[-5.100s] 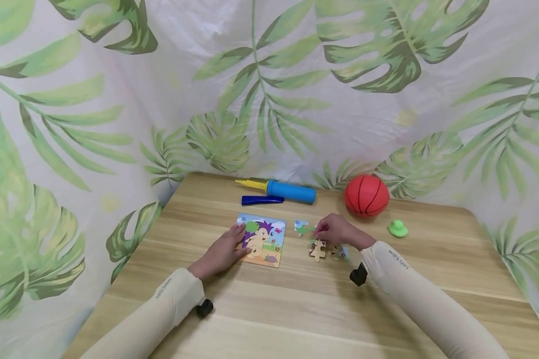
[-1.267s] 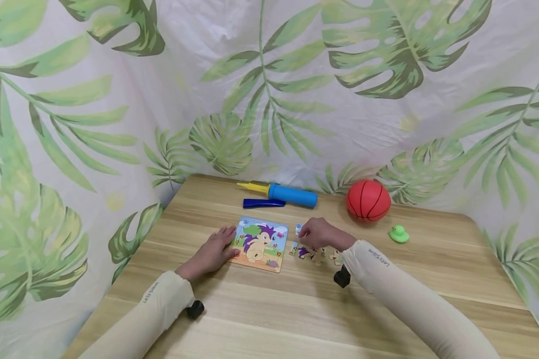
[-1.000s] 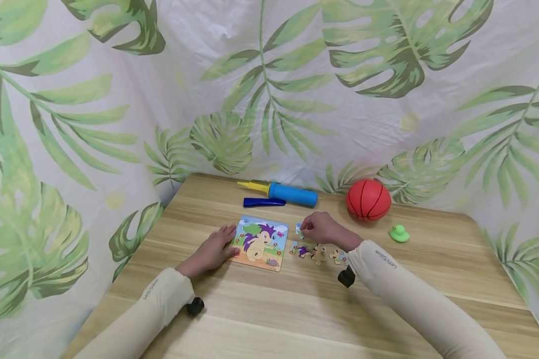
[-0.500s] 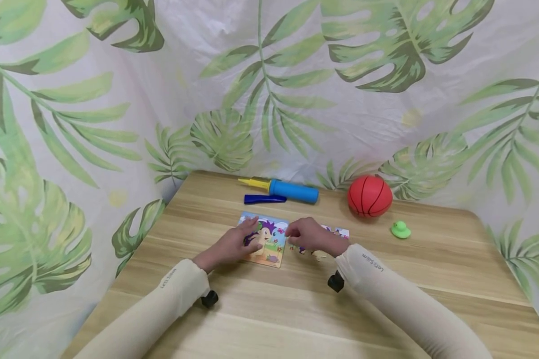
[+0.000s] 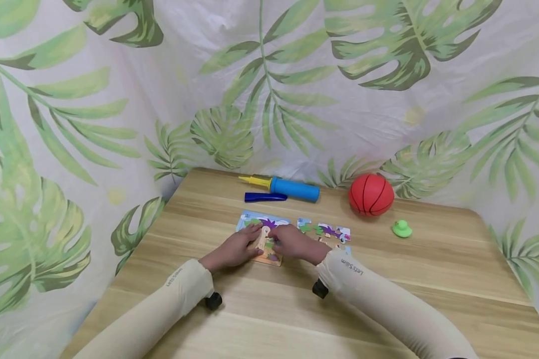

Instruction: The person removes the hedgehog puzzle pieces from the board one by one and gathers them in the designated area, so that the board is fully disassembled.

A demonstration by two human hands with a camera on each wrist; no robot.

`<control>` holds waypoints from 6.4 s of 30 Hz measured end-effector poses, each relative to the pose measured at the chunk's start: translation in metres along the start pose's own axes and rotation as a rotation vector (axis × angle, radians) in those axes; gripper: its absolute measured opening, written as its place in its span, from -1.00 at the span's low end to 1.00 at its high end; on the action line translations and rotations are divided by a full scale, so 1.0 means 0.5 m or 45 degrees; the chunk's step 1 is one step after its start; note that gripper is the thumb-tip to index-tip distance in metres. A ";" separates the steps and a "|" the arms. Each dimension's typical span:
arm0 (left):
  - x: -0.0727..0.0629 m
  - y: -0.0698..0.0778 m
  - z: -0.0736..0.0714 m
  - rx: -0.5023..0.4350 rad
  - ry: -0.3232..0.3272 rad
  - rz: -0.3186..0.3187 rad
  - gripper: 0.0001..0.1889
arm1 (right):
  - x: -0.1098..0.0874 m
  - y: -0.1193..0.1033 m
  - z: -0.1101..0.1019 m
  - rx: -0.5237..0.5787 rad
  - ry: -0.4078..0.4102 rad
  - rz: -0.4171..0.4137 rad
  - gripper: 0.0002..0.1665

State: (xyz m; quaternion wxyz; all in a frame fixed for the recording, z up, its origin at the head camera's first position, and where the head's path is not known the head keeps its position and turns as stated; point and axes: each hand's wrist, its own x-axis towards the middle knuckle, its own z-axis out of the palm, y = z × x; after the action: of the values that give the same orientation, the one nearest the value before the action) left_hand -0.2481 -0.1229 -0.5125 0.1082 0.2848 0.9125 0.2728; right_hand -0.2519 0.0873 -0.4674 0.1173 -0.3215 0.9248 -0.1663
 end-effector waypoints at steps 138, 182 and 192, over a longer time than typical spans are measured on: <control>-0.017 -0.091 -0.041 -0.107 -0.054 0.017 -0.34 | -0.154 0.112 -0.067 0.282 -0.130 0.306 -0.86; 0.005 -0.109 -0.068 -0.390 -0.096 0.010 -0.47 | 0.105 -0.056 0.047 -0.197 -0.021 0.069 -0.39; 0.007 -0.121 -0.068 -0.249 -0.105 0.055 -0.48 | 0.124 -0.070 0.059 -0.116 -0.026 0.182 -0.36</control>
State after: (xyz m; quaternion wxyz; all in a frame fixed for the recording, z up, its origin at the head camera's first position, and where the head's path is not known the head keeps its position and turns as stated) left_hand -0.2909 -0.1772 -0.5186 0.1669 0.3035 0.8700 0.3510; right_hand -0.2704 0.0155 -0.4877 0.1235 -0.2613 0.9508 -0.1119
